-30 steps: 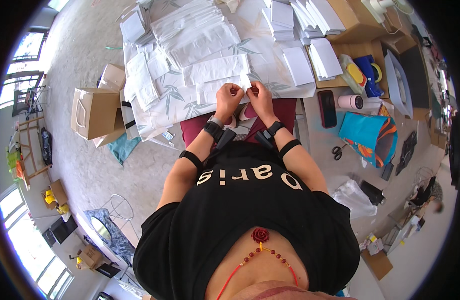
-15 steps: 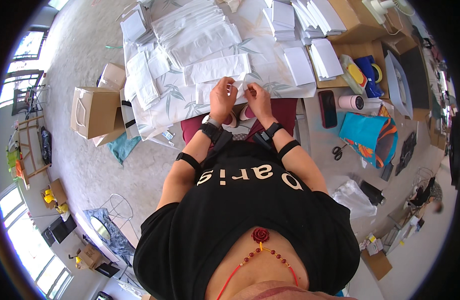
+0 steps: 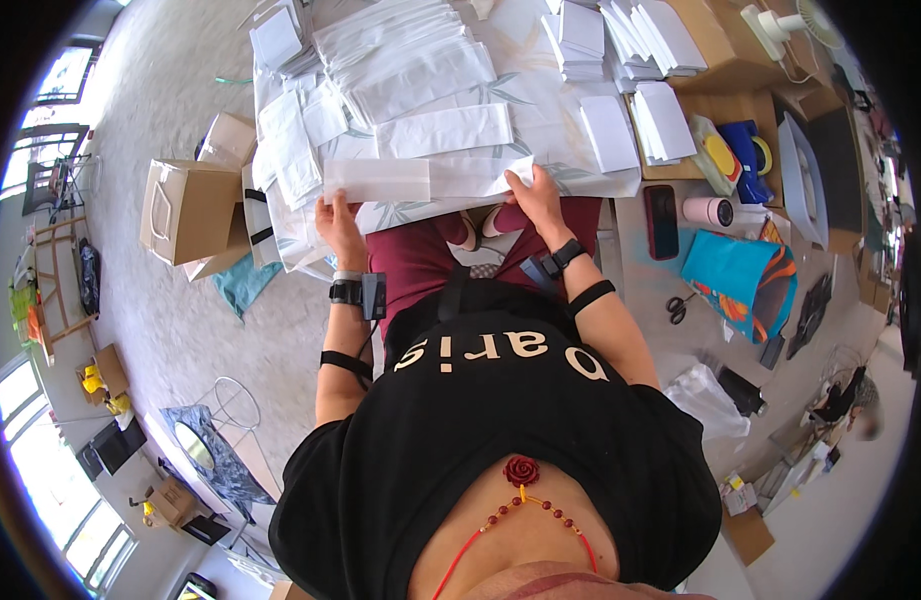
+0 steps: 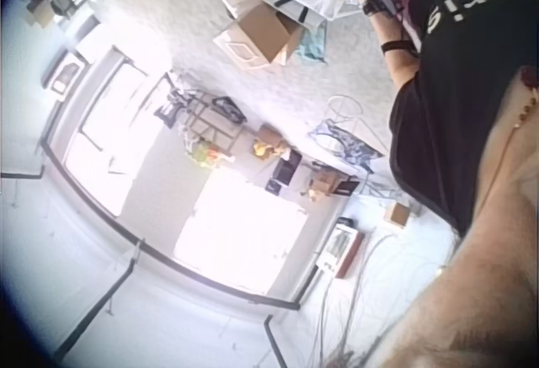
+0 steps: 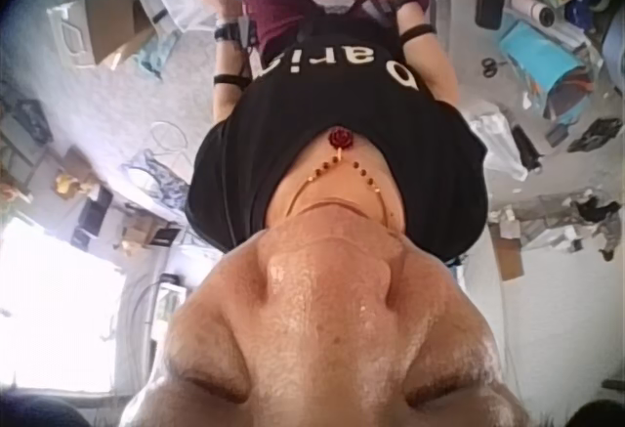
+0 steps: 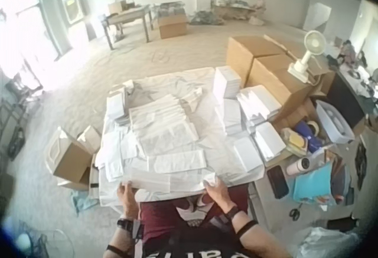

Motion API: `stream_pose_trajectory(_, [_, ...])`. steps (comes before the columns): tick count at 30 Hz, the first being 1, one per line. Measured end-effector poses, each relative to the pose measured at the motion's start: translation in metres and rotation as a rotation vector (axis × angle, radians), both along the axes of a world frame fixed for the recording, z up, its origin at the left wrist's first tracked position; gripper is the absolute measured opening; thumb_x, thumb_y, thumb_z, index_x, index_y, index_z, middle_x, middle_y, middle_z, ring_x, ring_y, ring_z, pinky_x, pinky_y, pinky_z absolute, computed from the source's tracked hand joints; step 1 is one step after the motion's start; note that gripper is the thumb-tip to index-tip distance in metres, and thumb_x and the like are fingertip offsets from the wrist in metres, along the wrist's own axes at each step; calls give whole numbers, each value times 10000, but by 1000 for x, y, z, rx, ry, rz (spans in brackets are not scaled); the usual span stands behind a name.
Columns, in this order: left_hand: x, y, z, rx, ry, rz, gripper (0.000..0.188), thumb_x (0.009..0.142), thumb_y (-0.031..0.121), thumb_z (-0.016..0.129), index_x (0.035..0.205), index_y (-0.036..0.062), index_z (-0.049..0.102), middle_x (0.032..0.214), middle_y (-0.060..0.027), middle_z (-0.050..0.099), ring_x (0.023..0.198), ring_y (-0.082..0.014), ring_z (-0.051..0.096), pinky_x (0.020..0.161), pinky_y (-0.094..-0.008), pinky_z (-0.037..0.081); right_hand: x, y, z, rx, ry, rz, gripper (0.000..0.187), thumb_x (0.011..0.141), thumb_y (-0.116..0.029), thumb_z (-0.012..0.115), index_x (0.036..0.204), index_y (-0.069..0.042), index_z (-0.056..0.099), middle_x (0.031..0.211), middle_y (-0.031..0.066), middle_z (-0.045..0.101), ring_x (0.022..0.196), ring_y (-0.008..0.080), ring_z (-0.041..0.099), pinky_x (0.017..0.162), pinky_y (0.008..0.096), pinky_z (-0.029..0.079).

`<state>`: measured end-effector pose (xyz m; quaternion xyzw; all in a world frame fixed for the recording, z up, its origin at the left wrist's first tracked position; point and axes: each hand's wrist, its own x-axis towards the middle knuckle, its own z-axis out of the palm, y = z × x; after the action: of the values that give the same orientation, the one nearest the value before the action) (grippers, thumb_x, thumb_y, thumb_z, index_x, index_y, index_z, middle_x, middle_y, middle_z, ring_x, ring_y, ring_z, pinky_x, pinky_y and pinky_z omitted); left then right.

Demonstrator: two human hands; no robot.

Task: Folding and stacking white paper or plastic sheets onto a table.

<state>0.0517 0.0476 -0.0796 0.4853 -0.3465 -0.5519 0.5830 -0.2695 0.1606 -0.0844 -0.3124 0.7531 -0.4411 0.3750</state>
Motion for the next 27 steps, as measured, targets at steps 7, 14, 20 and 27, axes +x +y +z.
stream_pose_trajectory(7, [18, 5, -2, 119, 72, 123, 151, 998, 117, 602, 1123, 31, 592, 1039, -77, 683, 923, -193, 700, 838, -358, 591, -14, -31, -14, 48, -324, -150, 269, 939, -159, 728, 1111, 49, 729, 946, 53, 747, 824, 136, 702, 691, 293, 540])
stream_pose_trajectory(14, [18, 8, -2, 120, 90, 147, 155, 992, 115, 596, 1129, 42, 596, 1065, -80, 682, 942, -195, 696, 834, -355, 586, -20, -57, -27, -23, -437, -101, 276, 952, -55, 650, 1203, 51, 699, 1010, 77, 741, 839, 157, 713, 687, 295, 562])
stream_pose_trajectory(20, [30, 6, -2, 111, 90, 177, 177, 979, 100, 602, 1143, 37, 590, 1075, -91, 684, 935, -203, 700, 823, -356, 590, -21, -52, -31, -21, -188, -52, 279, 919, -60, 631, 1165, 42, 714, 952, 108, 765, 803, 179, 719, 707, 322, 545])
stream_pose_trajectory(27, [65, 0, 3, 68, 65, 316, 165, 965, 92, 608, 1121, 40, 596, 1070, -96, 693, 935, -210, 708, 817, -364, 603, -12, -31, -19, -89, 327, 16, 313, 872, -115, 663, 1161, 0, 698, 961, 189, 756, 880, 337, 735, 815, 414, 556])
